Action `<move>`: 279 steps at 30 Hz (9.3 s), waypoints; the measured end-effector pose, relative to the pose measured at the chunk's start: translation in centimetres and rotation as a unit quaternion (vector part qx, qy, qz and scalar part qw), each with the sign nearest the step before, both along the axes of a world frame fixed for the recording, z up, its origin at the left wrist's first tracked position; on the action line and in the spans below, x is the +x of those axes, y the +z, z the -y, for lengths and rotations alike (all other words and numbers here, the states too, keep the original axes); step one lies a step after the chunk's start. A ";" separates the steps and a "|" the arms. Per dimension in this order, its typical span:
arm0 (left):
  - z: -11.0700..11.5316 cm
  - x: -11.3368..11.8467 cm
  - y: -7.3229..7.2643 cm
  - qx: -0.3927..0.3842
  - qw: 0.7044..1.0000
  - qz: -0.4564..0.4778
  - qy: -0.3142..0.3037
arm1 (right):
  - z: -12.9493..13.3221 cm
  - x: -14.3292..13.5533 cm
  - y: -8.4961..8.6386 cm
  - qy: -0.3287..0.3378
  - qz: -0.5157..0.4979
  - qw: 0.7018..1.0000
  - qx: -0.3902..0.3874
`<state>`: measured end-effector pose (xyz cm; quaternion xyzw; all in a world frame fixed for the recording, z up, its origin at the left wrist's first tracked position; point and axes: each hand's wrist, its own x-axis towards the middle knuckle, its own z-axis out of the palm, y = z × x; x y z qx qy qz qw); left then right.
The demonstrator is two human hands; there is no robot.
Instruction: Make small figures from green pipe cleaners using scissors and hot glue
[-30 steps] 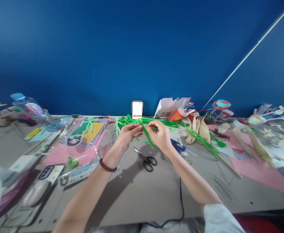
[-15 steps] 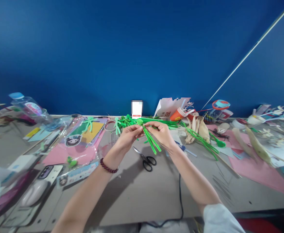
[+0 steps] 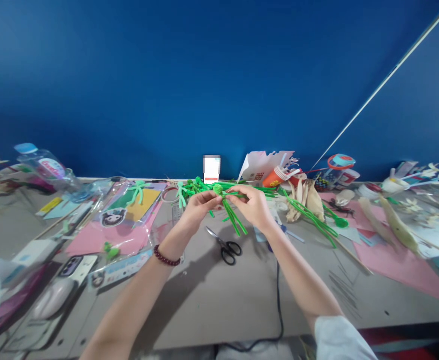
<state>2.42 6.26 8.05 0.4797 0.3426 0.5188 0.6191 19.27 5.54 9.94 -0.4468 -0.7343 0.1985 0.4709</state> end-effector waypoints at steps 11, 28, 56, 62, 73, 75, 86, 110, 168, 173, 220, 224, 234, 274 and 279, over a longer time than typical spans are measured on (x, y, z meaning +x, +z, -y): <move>1.2 -0.6 1.5 0.289 0.888 -0.357 -0.019 | -0.6 2.3 0.5 0.057 0.100 0.987 -0.113; 1.1 -0.2 1.0 0.296 0.871 -0.387 0.053 | -0.9 1.9 -0.3 0.033 0.080 0.984 -0.156; 0.6 -1.4 2.3 0.017 1.000 -0.015 0.020 | 0.0 -0.9 -1.2 -0.007 0.020 0.995 0.102; 0.8 -1.6 2.4 0.077 0.993 -0.085 -0.025 | -0.6 0.7 0.2 0.046 -0.013 0.999 -0.006; 1.6 -1.0 2.2 0.263 0.900 -0.348 0.005 | -0.3 2.4 1.2 0.035 0.080 0.991 -0.101; 1.6 -0.9 2.1 0.276 0.886 -0.371 0.020 | -0.2 2.3 1.2 0.031 0.091 0.990 -0.105; 0.9 -0.7 1.2 0.215 0.914 -0.340 0.044 | -0.5 2.1 0.6 0.093 0.094 0.990 -0.058; 0.4 -0.4 0.2 0.188 0.944 -0.267 0.046 | 1.2 -0.4 0.4 -0.057 0.241 0.963 0.110; -0.4 -1.5 1.0 -0.075 0.993 -0.020 -0.087 | 0.0 1.2 0.3 0.055 0.100 0.993 0.015; -0.4 -1.4 0.9 -0.092 0.992 0.016 -0.079 | -0.1 1.2 0.2 0.040 0.106 0.993 0.013; -0.3 -1.0 0.6 -0.079 0.996 0.019 -0.030 | 0.2 0.0 -0.1 -0.001 0.142 0.984 0.109; -0.4 -1.1 0.7 -0.085 0.996 -0.006 -0.040 | 0.0 0.0 -0.3 0.009 0.131 0.986 0.102; -0.5 -1.3 0.6 -0.053 0.998 -0.026 -0.009 | 0.1 0.4 0.4 0.031 0.039 0.999 0.005; 0.5 -0.8 0.7 0.092 0.969 -0.221 -0.066 | 0.2 1.7 1.1 0.007 0.218 0.972 0.090; 0.0 -0.4 -0.2 0.121 0.958 -0.256 0.051 | 1.2 0.6 1.6 0.009 0.203 0.976 0.072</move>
